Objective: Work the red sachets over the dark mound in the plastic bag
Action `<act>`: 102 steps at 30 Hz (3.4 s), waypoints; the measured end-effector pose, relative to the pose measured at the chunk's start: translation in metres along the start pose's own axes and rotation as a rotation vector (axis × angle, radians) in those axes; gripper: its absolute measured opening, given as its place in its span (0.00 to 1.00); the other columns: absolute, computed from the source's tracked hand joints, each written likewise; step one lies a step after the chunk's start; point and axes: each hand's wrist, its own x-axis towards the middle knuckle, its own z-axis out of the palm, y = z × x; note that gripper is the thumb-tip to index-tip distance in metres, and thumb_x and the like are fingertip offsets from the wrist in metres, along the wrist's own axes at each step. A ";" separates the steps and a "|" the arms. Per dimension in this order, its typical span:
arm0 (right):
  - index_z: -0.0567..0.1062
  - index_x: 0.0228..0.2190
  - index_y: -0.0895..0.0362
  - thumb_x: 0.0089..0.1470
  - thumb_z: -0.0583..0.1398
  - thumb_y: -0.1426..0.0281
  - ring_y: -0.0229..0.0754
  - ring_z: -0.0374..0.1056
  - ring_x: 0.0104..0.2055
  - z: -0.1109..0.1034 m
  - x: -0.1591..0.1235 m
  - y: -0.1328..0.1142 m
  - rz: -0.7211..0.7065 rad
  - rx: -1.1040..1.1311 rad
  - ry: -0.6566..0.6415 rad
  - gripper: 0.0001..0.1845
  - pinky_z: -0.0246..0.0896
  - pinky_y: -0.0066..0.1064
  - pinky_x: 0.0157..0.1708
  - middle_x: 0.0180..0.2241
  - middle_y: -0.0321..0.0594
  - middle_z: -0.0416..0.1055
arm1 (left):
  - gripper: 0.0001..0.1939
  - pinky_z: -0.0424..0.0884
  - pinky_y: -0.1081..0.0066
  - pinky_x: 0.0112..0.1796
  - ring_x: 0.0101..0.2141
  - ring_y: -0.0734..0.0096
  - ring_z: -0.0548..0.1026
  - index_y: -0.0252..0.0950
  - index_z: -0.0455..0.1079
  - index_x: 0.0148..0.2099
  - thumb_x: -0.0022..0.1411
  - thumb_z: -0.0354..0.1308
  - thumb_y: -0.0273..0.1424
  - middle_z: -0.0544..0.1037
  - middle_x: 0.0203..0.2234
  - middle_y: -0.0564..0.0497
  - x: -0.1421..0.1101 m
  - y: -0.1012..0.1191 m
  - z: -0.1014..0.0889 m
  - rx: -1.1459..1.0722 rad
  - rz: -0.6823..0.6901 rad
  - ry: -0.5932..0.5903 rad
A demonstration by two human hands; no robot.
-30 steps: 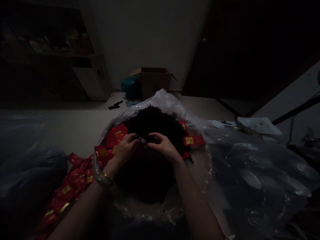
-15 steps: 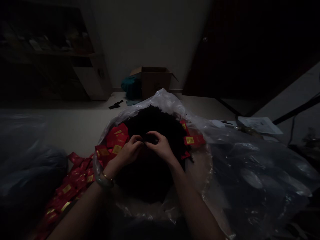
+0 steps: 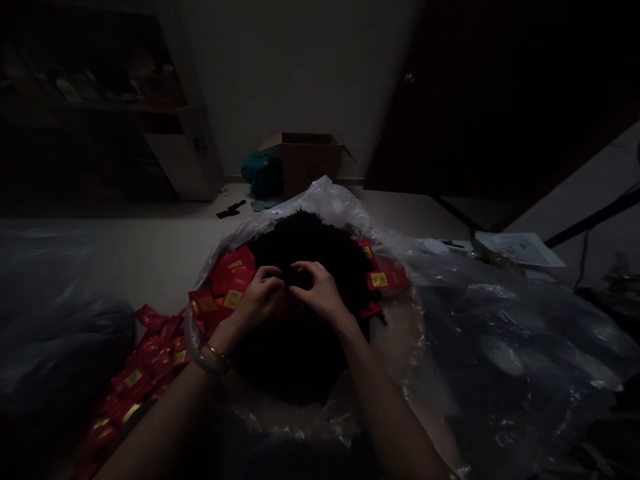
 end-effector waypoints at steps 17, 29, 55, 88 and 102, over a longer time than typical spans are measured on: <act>0.73 0.37 0.55 0.51 0.58 0.78 0.42 0.70 0.40 0.003 -0.005 -0.009 -0.163 -0.240 -0.096 0.11 0.64 0.35 0.42 0.38 0.41 0.74 | 0.07 0.73 0.70 0.34 0.32 0.76 0.73 0.34 0.70 0.34 0.62 0.51 0.25 0.64 0.44 0.46 -0.005 0.001 0.011 0.124 -0.049 0.120; 0.74 0.40 0.53 0.51 0.58 0.78 0.42 0.67 0.41 0.001 -0.006 -0.009 -0.123 -0.280 -0.105 0.15 0.64 0.35 0.43 0.37 0.41 0.72 | 0.05 0.73 0.70 0.35 0.34 0.73 0.74 0.36 0.68 0.36 0.63 0.51 0.27 0.68 0.45 0.45 -0.009 0.004 0.017 0.154 -0.002 0.080; 0.73 0.36 0.56 0.52 0.60 0.75 0.49 0.61 0.48 0.011 -0.008 -0.007 -0.407 -0.625 -0.289 0.08 0.60 0.42 0.44 0.39 0.44 0.72 | 0.07 0.69 0.64 0.40 0.38 0.64 0.66 0.37 0.70 0.37 0.64 0.51 0.28 0.74 0.32 0.49 0.004 0.005 -0.030 0.367 0.314 -0.105; 0.77 0.34 0.56 0.55 0.60 0.69 0.42 0.65 0.41 0.006 -0.009 -0.011 -0.140 -0.748 -0.455 0.05 0.60 0.32 0.38 0.39 0.43 0.69 | 0.30 0.65 0.54 0.52 0.53 0.55 0.65 0.35 0.61 0.57 0.51 0.61 0.27 0.66 0.54 0.39 -0.001 0.003 -0.024 -0.031 0.020 -0.153; 0.77 0.39 0.54 0.54 0.61 0.70 0.43 0.64 0.41 0.000 -0.010 -0.013 -0.059 -0.612 -0.404 0.10 0.62 0.32 0.38 0.38 0.43 0.66 | 0.16 0.72 0.71 0.40 0.39 0.63 0.78 0.35 0.76 0.45 0.53 0.61 0.34 0.81 0.38 0.50 0.001 -0.003 -0.011 -0.444 -0.373 -0.317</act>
